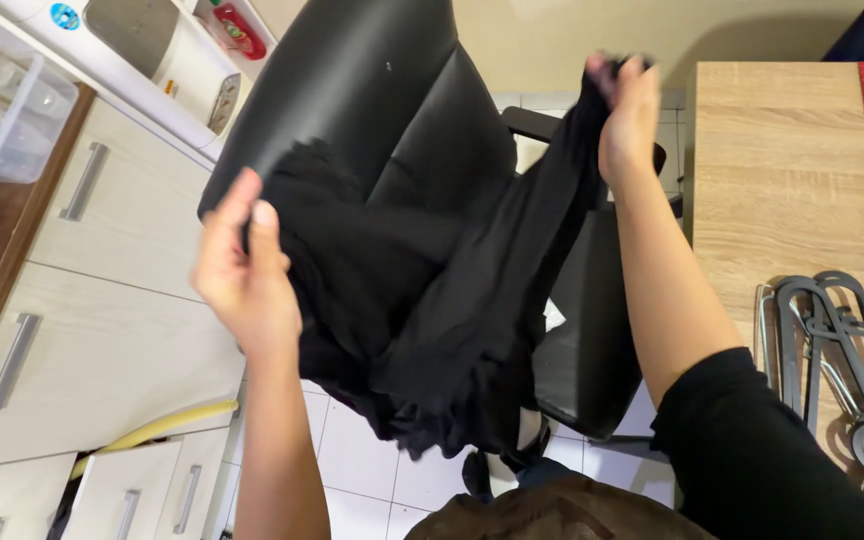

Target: The person picks up garments from a chair and places them on hangers. They handle a black shirt and a patterned top, inserting hangers and arranging the items on a nearby chair. The person uses both hands to manipulate the clothes and hangers throughout the clip.

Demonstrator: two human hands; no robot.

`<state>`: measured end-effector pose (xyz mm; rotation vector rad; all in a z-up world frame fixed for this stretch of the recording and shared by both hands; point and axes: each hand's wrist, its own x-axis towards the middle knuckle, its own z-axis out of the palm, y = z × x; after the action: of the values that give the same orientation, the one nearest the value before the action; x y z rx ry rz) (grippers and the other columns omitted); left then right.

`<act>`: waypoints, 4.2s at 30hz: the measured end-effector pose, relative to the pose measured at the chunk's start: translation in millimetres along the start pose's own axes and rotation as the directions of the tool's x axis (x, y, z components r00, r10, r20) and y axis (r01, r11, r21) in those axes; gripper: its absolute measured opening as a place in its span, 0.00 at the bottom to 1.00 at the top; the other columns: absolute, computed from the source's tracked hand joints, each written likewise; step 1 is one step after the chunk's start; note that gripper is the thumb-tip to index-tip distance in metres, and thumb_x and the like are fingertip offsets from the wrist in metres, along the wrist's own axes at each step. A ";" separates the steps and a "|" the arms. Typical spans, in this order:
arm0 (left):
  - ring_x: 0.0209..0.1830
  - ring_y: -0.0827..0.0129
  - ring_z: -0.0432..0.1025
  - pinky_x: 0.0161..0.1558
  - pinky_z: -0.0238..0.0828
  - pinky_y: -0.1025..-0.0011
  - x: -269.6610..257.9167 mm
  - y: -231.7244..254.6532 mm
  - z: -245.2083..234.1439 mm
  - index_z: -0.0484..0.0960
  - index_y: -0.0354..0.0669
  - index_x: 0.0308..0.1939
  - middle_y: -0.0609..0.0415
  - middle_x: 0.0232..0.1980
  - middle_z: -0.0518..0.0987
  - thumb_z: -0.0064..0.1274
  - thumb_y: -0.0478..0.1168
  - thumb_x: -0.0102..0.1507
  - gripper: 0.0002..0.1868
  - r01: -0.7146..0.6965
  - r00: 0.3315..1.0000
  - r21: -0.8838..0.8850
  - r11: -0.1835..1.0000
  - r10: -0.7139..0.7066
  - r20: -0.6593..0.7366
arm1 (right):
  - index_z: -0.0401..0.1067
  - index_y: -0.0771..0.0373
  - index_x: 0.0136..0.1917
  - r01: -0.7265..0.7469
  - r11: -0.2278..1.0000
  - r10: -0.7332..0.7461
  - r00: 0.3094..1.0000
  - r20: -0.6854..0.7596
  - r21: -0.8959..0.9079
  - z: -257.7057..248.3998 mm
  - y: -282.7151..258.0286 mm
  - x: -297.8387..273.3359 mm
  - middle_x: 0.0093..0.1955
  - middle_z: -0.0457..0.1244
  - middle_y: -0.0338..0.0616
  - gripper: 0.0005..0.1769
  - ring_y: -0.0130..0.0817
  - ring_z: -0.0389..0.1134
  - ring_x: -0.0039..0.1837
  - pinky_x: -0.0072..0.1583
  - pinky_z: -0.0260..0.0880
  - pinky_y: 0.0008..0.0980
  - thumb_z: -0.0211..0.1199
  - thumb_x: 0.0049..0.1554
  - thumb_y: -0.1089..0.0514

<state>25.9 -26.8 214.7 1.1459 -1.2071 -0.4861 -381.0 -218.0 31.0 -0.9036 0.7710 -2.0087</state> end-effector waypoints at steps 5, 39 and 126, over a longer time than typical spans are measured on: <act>0.36 0.87 0.66 0.29 0.56 0.83 22.1 19.6 9.2 0.80 0.33 0.63 0.54 0.61 0.81 0.55 0.32 0.71 0.16 -0.037 0.999 -0.161 0.986 0.039 0.008 | 0.58 0.67 0.71 -0.376 0.240 0.636 0.758 -0.147 -0.895 -22.0 54.6 -74.2 0.63 0.62 0.54 0.39 0.45 0.62 0.65 0.62 0.63 0.41 0.70 0.56 0.46; 0.40 0.72 0.77 0.49 0.76 0.73 -211.4 10.8 -65.5 0.85 0.48 0.56 0.57 0.41 0.81 0.63 0.38 0.66 0.14 0.059 0.273 -0.354 0.933 0.326 0.905 | 0.60 0.68 0.76 -0.072 0.997 0.066 0.988 0.140 0.040 29.9 -227.3 -440.9 0.69 0.61 0.50 0.41 0.38 0.60 0.70 0.69 0.57 0.34 0.60 0.52 0.50; 0.42 0.74 0.64 0.49 0.62 0.74 -281.8 78.8 65.3 0.63 0.45 0.55 0.55 0.43 0.75 0.42 0.37 0.59 0.19 0.472 -0.114 -0.030 0.881 0.094 0.989 | 0.63 0.58 0.54 -0.206 0.941 0.222 0.974 0.030 -0.268 -143.6 -319.4 -502.5 0.41 0.61 0.38 0.04 0.30 0.66 0.45 0.49 0.68 0.28 0.54 0.68 0.58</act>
<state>-150.6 205.6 146.5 0.3508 -2.0681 -2.0913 -406.0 394.0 30.0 -0.9795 1.0733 -1.7065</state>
